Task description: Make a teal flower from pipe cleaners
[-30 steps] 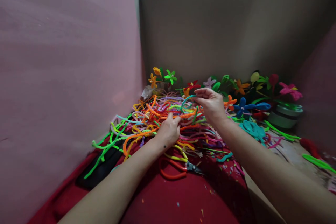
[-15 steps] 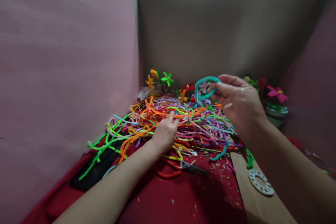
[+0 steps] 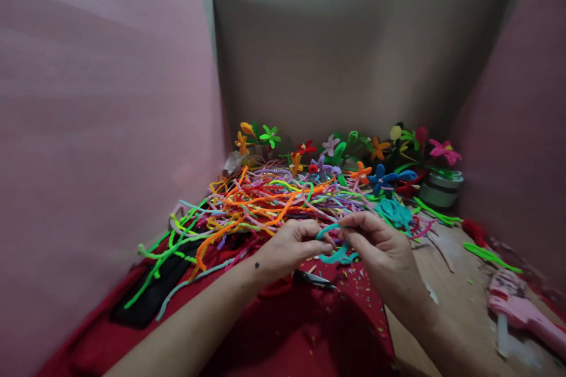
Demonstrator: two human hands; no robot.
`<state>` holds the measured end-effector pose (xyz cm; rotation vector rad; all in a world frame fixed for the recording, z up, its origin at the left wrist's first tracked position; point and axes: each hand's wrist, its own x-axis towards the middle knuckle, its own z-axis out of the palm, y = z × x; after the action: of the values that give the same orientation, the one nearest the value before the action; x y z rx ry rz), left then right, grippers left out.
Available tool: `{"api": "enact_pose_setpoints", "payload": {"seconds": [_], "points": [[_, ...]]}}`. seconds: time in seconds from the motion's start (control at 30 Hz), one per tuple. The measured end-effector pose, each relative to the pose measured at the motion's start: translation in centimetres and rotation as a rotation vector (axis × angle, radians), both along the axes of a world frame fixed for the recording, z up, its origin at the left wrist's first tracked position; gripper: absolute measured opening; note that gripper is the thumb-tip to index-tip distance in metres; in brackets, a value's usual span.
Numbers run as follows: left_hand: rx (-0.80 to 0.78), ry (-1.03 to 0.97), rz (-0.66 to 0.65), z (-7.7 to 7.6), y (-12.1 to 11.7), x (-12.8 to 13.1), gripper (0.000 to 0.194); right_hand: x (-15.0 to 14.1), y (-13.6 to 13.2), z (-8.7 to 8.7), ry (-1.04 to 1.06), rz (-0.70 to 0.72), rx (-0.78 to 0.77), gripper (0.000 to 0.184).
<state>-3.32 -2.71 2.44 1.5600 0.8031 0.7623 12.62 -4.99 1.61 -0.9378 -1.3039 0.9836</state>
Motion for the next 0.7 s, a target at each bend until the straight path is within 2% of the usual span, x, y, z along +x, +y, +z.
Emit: {"api": "enact_pose_setpoints", "payload": {"seconds": [0.07,0.17,0.27,0.4,0.53,0.7], "points": [[-0.022,0.033,-0.027,-0.1,0.3,-0.6,0.021,0.5,0.3,0.0,0.113,0.066,-0.081,0.008],[-0.093,-0.048,-0.015,-0.4,0.7,-1.6,0.026,1.4,0.9,-0.1,0.333,0.279,-0.308,0.015],[-0.155,-0.061,0.029,-0.2,0.9,-2.4,0.03,2.4,1.3,-0.1,0.412,0.431,-0.479,0.019],[0.006,0.164,0.086,0.6,1.0,-3.1,0.028,3.2,1.4,0.2,0.581,0.581,-0.56,0.013],[0.037,0.251,0.098,0.4,1.4,-3.2,0.027,3.5,1.7,0.2,0.775,0.592,-0.646,0.01],[-0.108,0.157,0.066,-1.0,2.1,-3.0,0.029,3.9,2.5,0.2,0.818,0.388,-0.469,0.019]]}}
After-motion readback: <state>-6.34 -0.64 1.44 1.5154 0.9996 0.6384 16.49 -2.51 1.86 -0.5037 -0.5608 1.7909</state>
